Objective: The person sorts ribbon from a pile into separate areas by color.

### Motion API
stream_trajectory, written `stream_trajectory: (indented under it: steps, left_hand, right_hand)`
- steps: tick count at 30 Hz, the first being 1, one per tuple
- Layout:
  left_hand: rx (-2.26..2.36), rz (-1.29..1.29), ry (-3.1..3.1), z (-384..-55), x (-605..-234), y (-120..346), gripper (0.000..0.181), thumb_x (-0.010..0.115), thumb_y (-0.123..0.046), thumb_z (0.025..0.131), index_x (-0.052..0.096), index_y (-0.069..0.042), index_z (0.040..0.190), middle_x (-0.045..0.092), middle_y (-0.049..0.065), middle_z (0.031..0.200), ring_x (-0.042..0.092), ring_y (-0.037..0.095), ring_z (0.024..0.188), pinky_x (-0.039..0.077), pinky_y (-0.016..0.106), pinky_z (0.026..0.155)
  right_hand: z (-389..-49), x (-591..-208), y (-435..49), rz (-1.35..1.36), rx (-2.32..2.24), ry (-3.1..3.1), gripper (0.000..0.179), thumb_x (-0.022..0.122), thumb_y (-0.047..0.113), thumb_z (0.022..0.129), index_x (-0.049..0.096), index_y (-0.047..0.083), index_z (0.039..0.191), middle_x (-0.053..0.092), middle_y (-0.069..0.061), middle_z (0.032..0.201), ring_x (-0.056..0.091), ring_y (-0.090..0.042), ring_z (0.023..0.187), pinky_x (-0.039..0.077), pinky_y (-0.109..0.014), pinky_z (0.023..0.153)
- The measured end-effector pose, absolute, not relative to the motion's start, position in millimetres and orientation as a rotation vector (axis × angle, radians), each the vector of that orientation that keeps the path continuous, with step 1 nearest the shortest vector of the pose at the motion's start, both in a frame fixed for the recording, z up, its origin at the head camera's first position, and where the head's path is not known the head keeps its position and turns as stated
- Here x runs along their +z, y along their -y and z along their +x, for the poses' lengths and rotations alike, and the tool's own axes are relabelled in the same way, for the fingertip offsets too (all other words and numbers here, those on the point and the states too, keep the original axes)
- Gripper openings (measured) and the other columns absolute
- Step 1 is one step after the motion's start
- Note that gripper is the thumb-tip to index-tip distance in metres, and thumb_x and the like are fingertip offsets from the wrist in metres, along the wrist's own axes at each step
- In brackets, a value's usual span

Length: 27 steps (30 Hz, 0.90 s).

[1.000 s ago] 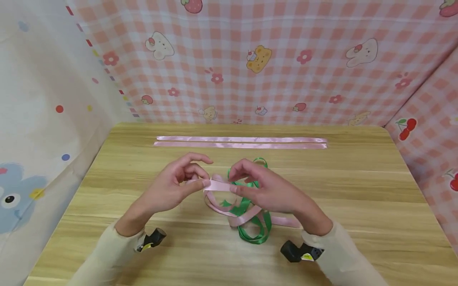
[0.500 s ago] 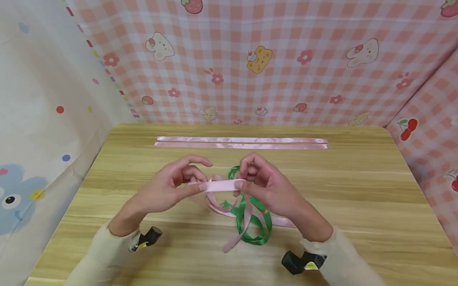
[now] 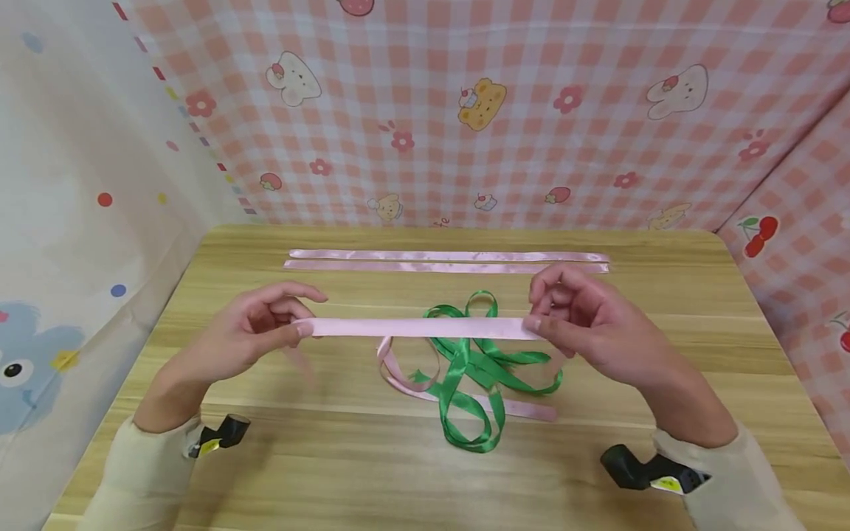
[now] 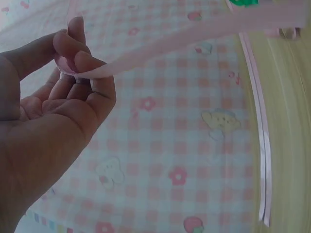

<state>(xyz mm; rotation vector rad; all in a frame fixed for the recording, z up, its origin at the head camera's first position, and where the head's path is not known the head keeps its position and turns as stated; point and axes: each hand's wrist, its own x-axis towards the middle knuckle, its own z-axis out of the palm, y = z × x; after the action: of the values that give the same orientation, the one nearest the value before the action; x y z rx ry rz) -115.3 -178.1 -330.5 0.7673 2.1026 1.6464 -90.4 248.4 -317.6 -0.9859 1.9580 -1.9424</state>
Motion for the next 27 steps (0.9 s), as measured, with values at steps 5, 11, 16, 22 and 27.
stream_trajectory:
  steps: [5, 11, 16, 22, 27]
  left_hand:
    - [1.598, 0.719, -2.239, -120.8, -336.8, 194.3, 0.03, 0.064, -0.001, 0.095, 0.058, -0.004, 0.124, 0.071, 0.002, 0.087, 0.059, 0.013, 0.065, 0.05, 0.026, 0.058]
    - [1.544, 0.678, -2.273, -124.3, -340.2, 207.5, 0.027, 0.063, -0.002, 0.095, 0.059, -0.005, 0.122, 0.071, 0.002, 0.09, 0.059, 0.012, 0.073, 0.049, 0.026, 0.063]
    - [1.52, 0.656, -2.293, -129.5, -345.0, 214.3, 0.028, 0.065, -0.006, 0.095, 0.06, -0.007, 0.123, 0.072, 0.001, 0.09, 0.06, 0.013, 0.075, 0.05, 0.028, 0.068]
    - [1.535, 0.6, -2.289, -136.2, -353.0, 230.7, 0.028, 0.062, -0.002, 0.096, 0.059, -0.004, 0.124, 0.072, 0.002, 0.094, 0.065, 0.014, 0.083, 0.053, 0.026, 0.076]
    - [1.513, 0.518, -2.334, -141.5, -361.4, 243.9, 0.028, 0.067, -0.008, 0.095, 0.059, -0.007, 0.122, 0.074, 0.002, 0.093, 0.068, 0.016, 0.085, 0.054, 0.027, 0.08]
  right_hand:
    - [-90.9, -320.3, -270.3, -0.92, -1.844, -2.039, 0.031, 0.045, -0.025, 0.091, 0.05, -0.001, 0.111, 0.06, -0.004, 0.087, 0.059, -0.015, 0.069, 0.05, -0.03, 0.053]
    - [-94.9, -330.7, -292.7, -0.882, -1.866, -2.074, 0.03, 0.045, -0.026, 0.09, 0.052, -0.004, 0.109, 0.061, -0.006, 0.089, 0.06, -0.015, 0.073, 0.046, -0.031, 0.055]
    - [-96.5, -335.7, -304.4, -0.88, -1.824, -2.132, 0.027, 0.046, -0.025, 0.09, 0.053, -0.005, 0.106, 0.061, -0.006, 0.088, 0.057, -0.015, 0.073, 0.039, -0.036, 0.053]
    - [-98.9, -343.7, -323.2, -0.832, -1.747, -2.186, 0.025, 0.048, -0.023, 0.091, 0.053, -0.004, 0.104, 0.062, -0.004, 0.085, 0.052, -0.016, 0.068, 0.038, -0.035, 0.049]
    - [-99.7, -349.6, -346.0, -0.746, -1.709, -2.241, 0.022, 0.047, -0.021, 0.094, 0.053, -0.003, 0.105, 0.061, -0.004, 0.082, 0.044, -0.021, 0.063, 0.036, -0.035, 0.048]
